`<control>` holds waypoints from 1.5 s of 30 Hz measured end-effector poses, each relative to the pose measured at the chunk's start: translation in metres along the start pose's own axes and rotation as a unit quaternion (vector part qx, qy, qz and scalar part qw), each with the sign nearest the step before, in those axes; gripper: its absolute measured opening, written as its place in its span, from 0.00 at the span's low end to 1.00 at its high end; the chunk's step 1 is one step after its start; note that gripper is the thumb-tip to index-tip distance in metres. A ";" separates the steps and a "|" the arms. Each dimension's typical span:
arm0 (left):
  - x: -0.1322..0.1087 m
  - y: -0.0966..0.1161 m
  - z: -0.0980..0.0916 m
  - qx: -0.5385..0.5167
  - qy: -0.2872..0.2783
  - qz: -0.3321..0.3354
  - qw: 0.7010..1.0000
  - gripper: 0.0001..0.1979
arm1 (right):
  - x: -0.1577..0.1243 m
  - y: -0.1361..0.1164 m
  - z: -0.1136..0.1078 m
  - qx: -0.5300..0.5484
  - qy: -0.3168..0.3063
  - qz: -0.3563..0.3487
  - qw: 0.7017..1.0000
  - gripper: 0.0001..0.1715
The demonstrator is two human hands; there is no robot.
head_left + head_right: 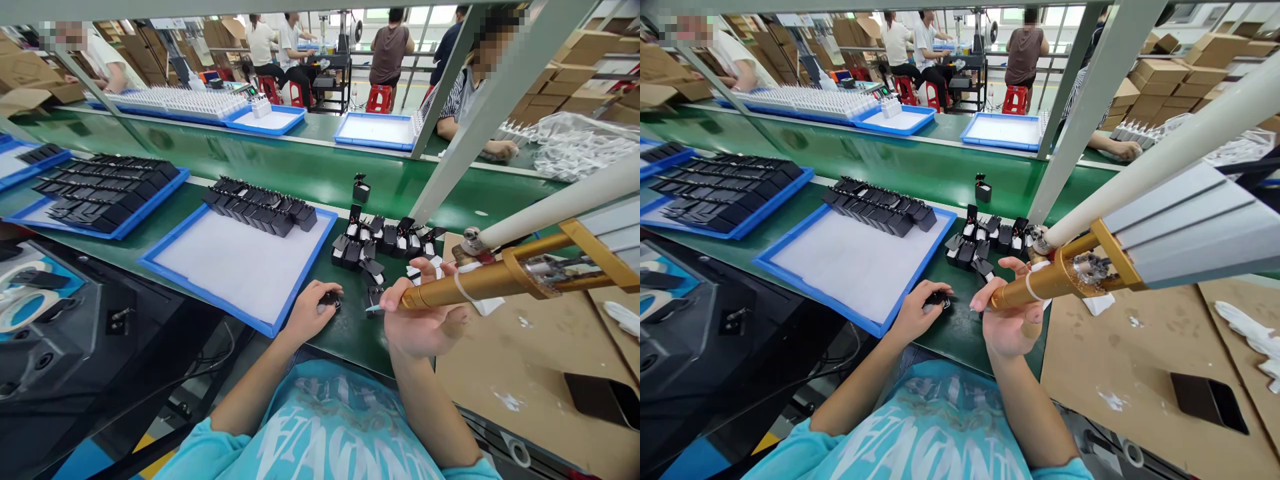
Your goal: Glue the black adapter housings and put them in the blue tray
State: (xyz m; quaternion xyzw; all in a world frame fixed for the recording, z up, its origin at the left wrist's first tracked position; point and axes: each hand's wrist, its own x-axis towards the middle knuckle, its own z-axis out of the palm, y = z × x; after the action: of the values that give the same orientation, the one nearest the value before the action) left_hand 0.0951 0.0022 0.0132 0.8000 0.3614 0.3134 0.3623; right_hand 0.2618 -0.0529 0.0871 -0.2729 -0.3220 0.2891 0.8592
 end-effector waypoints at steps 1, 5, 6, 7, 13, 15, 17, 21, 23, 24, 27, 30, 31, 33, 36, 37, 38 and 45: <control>-0.002 0.003 -0.003 0.037 -0.007 0.024 0.999 0.17 | 0.000 0.000 -0.001 0.004 -0.002 -0.001 1.000 0.22; -0.012 0.012 -0.014 0.144 -0.054 0.058 0.986 0.28 | 0.002 -0.002 -0.002 0.006 -0.006 0.002 1.000 0.22; -0.014 0.012 -0.014 0.157 -0.049 0.060 0.984 0.27 | 0.002 -0.002 -0.002 0.003 -0.004 0.003 1.000 0.22; -0.016 0.011 -0.012 0.165 -0.037 0.063 0.984 0.26 | 0.002 -0.002 -0.003 -0.001 -0.002 0.004 1.000 0.22; -0.015 0.002 0.005 0.167 0.029 0.067 0.983 0.15 | 0.000 0.000 -0.012 0.008 -0.006 0.010 1.000 0.21; -0.014 0.003 0.008 0.180 0.045 0.068 0.980 0.13 | 0.000 0.000 -0.013 0.022 -0.015 0.009 1.000 0.20; -0.014 0.006 0.009 0.224 0.052 0.072 0.971 0.13 | 0.001 -0.001 -0.013 0.029 -0.023 0.010 0.999 0.20; -0.019 0.008 0.011 0.358 0.040 0.068 0.930 0.20 | 0.001 -0.002 -0.012 0.022 -0.024 0.016 0.999 0.19; -0.022 0.006 0.013 0.390 0.029 0.061 0.918 0.23 | 0.001 -0.002 -0.012 0.015 -0.018 0.016 1.000 0.19; -0.022 0.005 0.014 0.393 0.027 0.057 0.917 0.24 | 0.001 -0.002 -0.012 0.010 -0.015 0.015 1.000 0.19; -0.022 0.000 0.012 0.347 0.021 0.040 0.937 0.21 | 0.001 -0.002 -0.012 0.001 -0.005 0.014 1.000 0.19; -0.018 -0.004 0.003 0.187 -0.001 -0.033 0.982 0.23 | 0.001 -0.001 -0.012 0.004 0.001 0.012 1.000 0.18; -0.015 -0.004 0.000 0.098 -0.007 -0.072 0.993 0.24 | 0.001 -0.001 -0.012 0.006 0.002 0.011 1.000 0.18; -0.011 -0.001 -0.006 -0.121 -0.008 -0.159 0.980 0.28 | 0.002 -0.001 -0.013 0.012 0.003 0.009 1.000 0.18; -0.004 0.010 -0.008 -0.413 0.000 -0.231 0.881 0.33 | 0.002 -0.002 -0.015 0.015 0.004 0.006 1.000 0.19; -0.002 0.014 -0.008 -0.473 0.000 -0.238 0.848 0.34 | 0.002 -0.002 -0.016 0.014 0.006 0.006 1.000 0.19; -0.001 0.018 -0.008 -0.515 -0.002 -0.239 0.823 0.36 | 0.002 -0.002 -0.016 0.012 0.008 0.007 1.000 0.19; -0.002 0.027 -0.007 -0.575 -0.017 -0.175 0.799 0.37 | 0.003 -0.002 -0.016 0.024 -0.005 0.004 1.000 0.18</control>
State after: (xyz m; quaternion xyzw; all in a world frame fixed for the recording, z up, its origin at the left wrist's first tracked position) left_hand 0.0984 -0.0096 0.0382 0.3727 0.2421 0.3817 0.8104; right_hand 0.2757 -0.0567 0.0788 -0.2524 -0.3185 0.3015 0.8625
